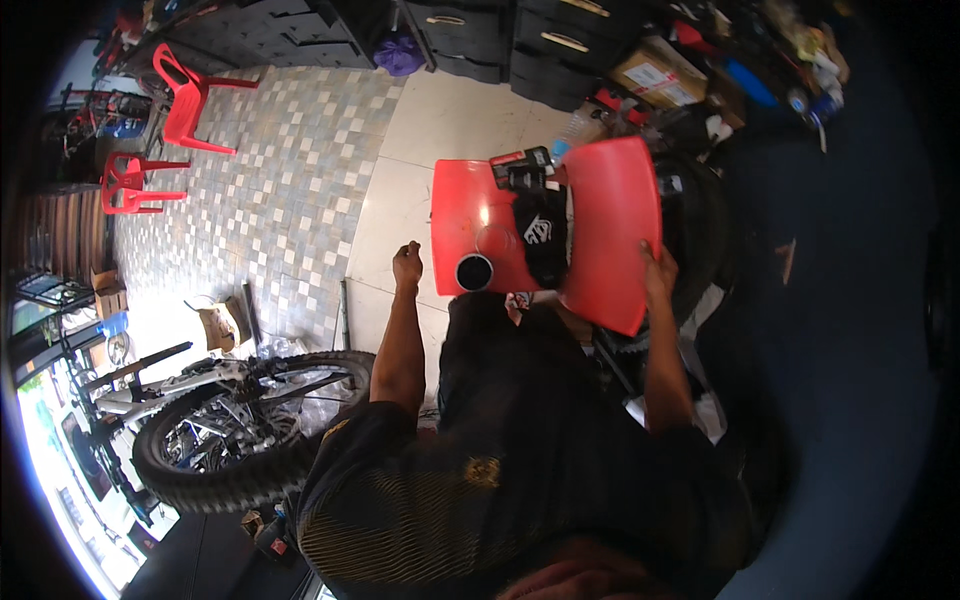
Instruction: The person inflates a bicycle tire using a handheld air pump, then uses a tire lever to remove the tire from the rim. They inspect the wheel and tire, then reseat the tire onto the rim using the lever.
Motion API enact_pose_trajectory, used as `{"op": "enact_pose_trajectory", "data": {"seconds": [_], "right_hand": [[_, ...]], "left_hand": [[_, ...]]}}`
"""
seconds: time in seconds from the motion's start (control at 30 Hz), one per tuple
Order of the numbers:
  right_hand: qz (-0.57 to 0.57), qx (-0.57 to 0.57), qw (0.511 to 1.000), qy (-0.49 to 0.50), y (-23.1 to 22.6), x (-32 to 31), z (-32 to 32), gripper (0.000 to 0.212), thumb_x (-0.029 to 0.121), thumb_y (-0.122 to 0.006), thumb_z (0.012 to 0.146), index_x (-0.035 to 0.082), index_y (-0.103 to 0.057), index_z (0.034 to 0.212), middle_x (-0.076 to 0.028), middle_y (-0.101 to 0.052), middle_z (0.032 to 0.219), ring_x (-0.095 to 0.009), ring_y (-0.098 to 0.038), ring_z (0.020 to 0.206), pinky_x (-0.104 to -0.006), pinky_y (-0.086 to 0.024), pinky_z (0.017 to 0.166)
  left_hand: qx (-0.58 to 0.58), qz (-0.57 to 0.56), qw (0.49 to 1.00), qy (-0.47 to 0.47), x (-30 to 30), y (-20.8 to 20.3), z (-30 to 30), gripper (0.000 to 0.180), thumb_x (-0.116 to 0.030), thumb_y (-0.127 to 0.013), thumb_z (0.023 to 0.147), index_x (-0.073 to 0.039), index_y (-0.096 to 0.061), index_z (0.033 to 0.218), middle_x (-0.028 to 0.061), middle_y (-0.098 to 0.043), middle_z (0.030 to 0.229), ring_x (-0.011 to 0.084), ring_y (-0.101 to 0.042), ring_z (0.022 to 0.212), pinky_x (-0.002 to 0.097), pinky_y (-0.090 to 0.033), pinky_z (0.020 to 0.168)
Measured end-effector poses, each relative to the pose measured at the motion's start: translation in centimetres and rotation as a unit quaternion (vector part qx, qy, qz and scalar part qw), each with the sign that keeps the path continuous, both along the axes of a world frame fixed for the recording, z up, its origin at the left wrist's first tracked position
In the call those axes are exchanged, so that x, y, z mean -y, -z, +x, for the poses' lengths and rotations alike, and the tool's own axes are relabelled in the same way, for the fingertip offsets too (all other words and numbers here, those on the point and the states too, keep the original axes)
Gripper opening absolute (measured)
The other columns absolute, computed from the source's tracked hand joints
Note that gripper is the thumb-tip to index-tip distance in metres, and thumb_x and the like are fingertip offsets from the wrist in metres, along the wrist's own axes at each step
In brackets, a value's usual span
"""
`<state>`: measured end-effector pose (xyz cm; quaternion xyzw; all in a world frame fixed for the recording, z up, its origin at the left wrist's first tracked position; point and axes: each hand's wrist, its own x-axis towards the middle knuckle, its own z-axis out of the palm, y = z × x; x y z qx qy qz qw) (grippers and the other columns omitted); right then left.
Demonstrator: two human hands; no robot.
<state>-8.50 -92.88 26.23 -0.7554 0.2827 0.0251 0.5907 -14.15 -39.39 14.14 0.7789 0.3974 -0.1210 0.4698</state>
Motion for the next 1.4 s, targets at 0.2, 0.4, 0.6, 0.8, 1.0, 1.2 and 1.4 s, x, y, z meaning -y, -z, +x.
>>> {"op": "enact_pose_trajectory", "data": {"seconds": [0.2,0.4,0.6,0.8,1.0,1.2,1.4], "right_hand": [[-0.086,-0.023,0.996,-0.016,-1.9,-1.3,-0.6,0.037,0.022,-0.072,0.094,-0.002,-0.065,0.122,-0.01,-0.068,0.114,-0.018,-0.06,0.105,-0.0322,-0.046,0.095],[-0.182,-0.067,0.981,-0.03,-2.5,-2.7,1.5,0.037,0.023,-0.069,0.097,-0.003,-0.063,0.123,-0.008,-0.067,0.114,-0.015,-0.06,0.101,-0.0314,-0.047,0.091],[-0.132,-0.064,0.989,0.028,-4.7,-5.5,4.8,0.031,0.021,-0.07,0.096,-0.003,-0.066,0.115,-0.005,-0.067,0.103,-0.012,-0.058,0.091,-0.0291,-0.047,0.081],[-0.165,-0.076,0.982,0.059,-6.1,-4.8,5.5,0.032,0.023,-0.069,0.097,-0.003,-0.065,0.116,-0.006,-0.068,0.105,-0.013,-0.058,0.093,-0.029,-0.046,0.084],[-0.158,-0.042,0.98,0.109,-4.5,-3.7,9.5,0.029,0.023,-0.072,0.095,-0.001,-0.068,0.109,-0.004,-0.068,0.103,-0.012,-0.059,0.091,-0.0292,-0.046,0.084],[-0.106,-0.027,0.984,0.143,-2.2,-1.9,13.9,0.028,0.025,-0.075,0.093,0.001,-0.07,0.106,-0.003,-0.069,0.102,-0.012,-0.059,0.091,-0.0294,-0.046,0.085],[-0.091,-0.015,0.984,0.15,-3.2,-4.2,16.2,0.025,0.025,-0.074,0.094,0.002,-0.07,0.103,-0.002,-0.068,0.097,-0.011,-0.059,0.091,-0.0285,-0.045,0.086]], "left_hand": [[-0.135,0.003,0.988,0.069,-2.5,10.8,3.5,0.066,-0.054,-0.042,0.098,0.001,-0.059,0.132,0.029,-0.06,0.131,0.0441,-0.055,0.124,0.0481,-0.043,0.105],[-0.148,-0.178,0.973,-0.005,-0.8,17.9,7.7,0.069,-0.056,-0.05,0.099,-0.003,-0.05,0.142,0.024,-0.058,0.137,0.0346,-0.057,0.126,0.0437,-0.047,0.101],[-0.084,-0.296,0.941,-0.141,-0.2,17.6,9.8,0.064,-0.057,-0.053,0.099,-0.002,-0.055,0.132,0.0152,-0.063,0.117,0.0239,-0.06,0.103,0.0398,-0.05,0.088],[-0.089,-0.211,0.973,-0.026,-0.9,14.9,19.0,0.071,-0.061,-0.051,0.098,0.001,-0.055,0.132,0.0167,-0.062,0.123,0.025,-0.058,0.112,0.0405,-0.049,0.092],[-0.084,-0.125,0.985,0.079,0.9,16.1,29.8,0.072,-0.061,-0.049,0.098,0.002,-0.057,0.133,0.0203,-0.064,0.124,0.0285,-0.06,0.113,0.0421,-0.048,0.093],[-0.074,-0.172,0.979,0.085,-0.3,21.7,33.2,0.067,-0.058,-0.047,0.1,0.002,-0.063,0.125,0.015,-0.068,0.107,0.0237,-0.062,0.097,0.0412,-0.05,0.084],[-0.071,-0.2,0.977,0.021,-1.0,18.4,34.1,0.061,-0.058,-0.049,0.1,-0.001,-0.065,0.117,0.0042,-0.06,0.089,0.0151,-0.053,0.08,0.0342,-0.047,0.072]]}}
